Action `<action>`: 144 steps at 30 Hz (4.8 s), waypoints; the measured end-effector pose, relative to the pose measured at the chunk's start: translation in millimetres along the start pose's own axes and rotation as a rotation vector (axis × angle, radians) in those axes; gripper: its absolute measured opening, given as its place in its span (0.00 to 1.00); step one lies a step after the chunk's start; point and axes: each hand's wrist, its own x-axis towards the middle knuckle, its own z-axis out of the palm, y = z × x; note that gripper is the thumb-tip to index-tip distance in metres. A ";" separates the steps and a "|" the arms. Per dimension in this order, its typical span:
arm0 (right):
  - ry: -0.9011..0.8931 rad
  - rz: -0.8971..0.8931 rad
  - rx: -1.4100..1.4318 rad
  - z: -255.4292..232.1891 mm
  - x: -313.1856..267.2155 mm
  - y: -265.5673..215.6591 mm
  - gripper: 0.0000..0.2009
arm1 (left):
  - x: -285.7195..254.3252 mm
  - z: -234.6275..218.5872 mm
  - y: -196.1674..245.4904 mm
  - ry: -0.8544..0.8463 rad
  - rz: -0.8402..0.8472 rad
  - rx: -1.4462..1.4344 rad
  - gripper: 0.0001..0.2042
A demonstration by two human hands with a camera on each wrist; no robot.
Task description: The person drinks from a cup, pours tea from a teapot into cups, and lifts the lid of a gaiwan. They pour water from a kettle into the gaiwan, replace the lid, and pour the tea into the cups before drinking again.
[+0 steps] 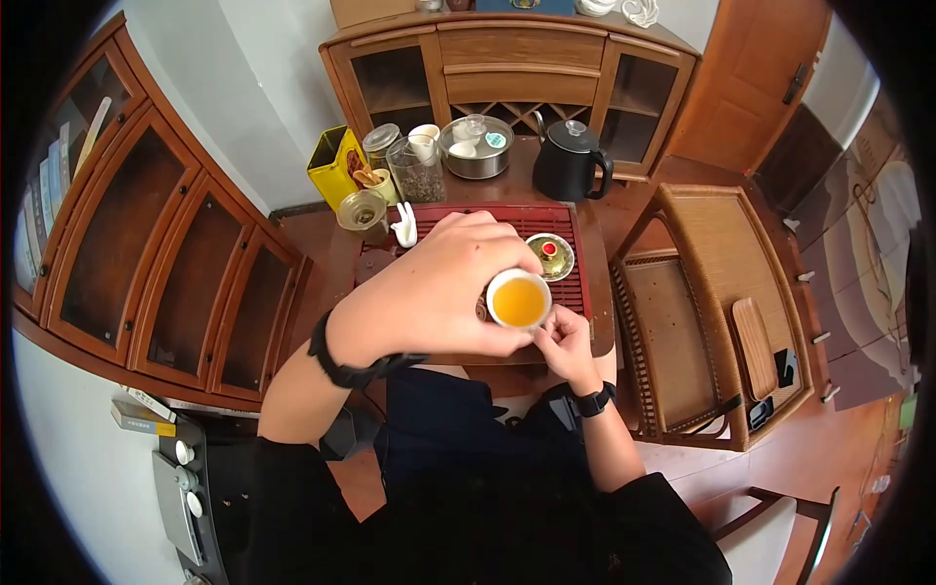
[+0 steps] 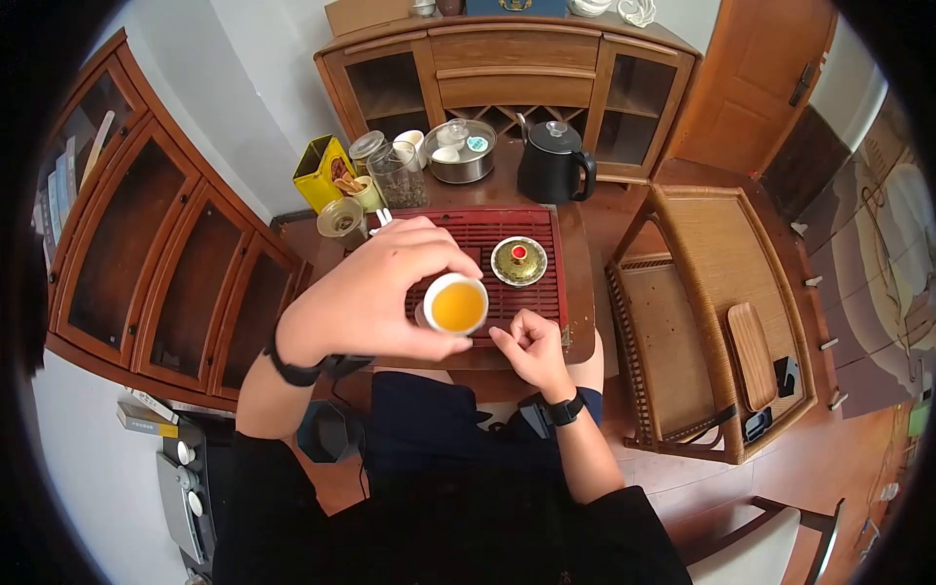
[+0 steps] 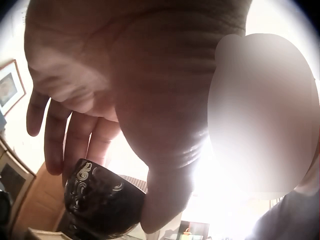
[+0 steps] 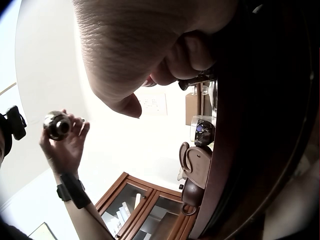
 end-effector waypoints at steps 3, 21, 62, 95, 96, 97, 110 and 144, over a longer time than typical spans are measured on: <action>-0.007 -0.048 -0.074 -0.6 1.0 -7.2 0.21 | 4.0 18.1 -36.5 -0.042 -0.090 0.047 0.24; -0.037 -0.065 -0.109 -3.2 -1.1 -8.6 0.21 | 15.5 101.8 -176.0 -0.048 -0.320 0.128 0.25; -0.052 0.106 0.055 0.9 8.4 -39.2 0.18 | -130.6 11.9 -153.1 -0.038 -0.813 0.409 0.22; -0.500 -0.252 -1.030 137.8 149.8 -50.9 0.30 | -246.5 78.1 -197.8 0.962 -0.657 -1.344 0.19; -0.503 -0.252 -1.032 137.8 150.9 -48.5 0.30 | -251.9 83.2 -198.9 0.961 -0.660 -1.343 0.19; -0.503 -0.250 -1.031 137.9 152.1 -47.5 0.30 | -253.9 84.6 -197.4 0.977 -0.641 -1.379 0.19; -0.520 -0.261 -0.890 154.9 162.5 -76.1 0.24 | -237.5 81.9 -169.0 1.029 -0.596 -1.298 0.18; -0.645 -0.531 -0.931 192.2 169.0 -73.5 0.27 | -234.8 92.2 -172.7 0.993 -0.640 -1.064 0.18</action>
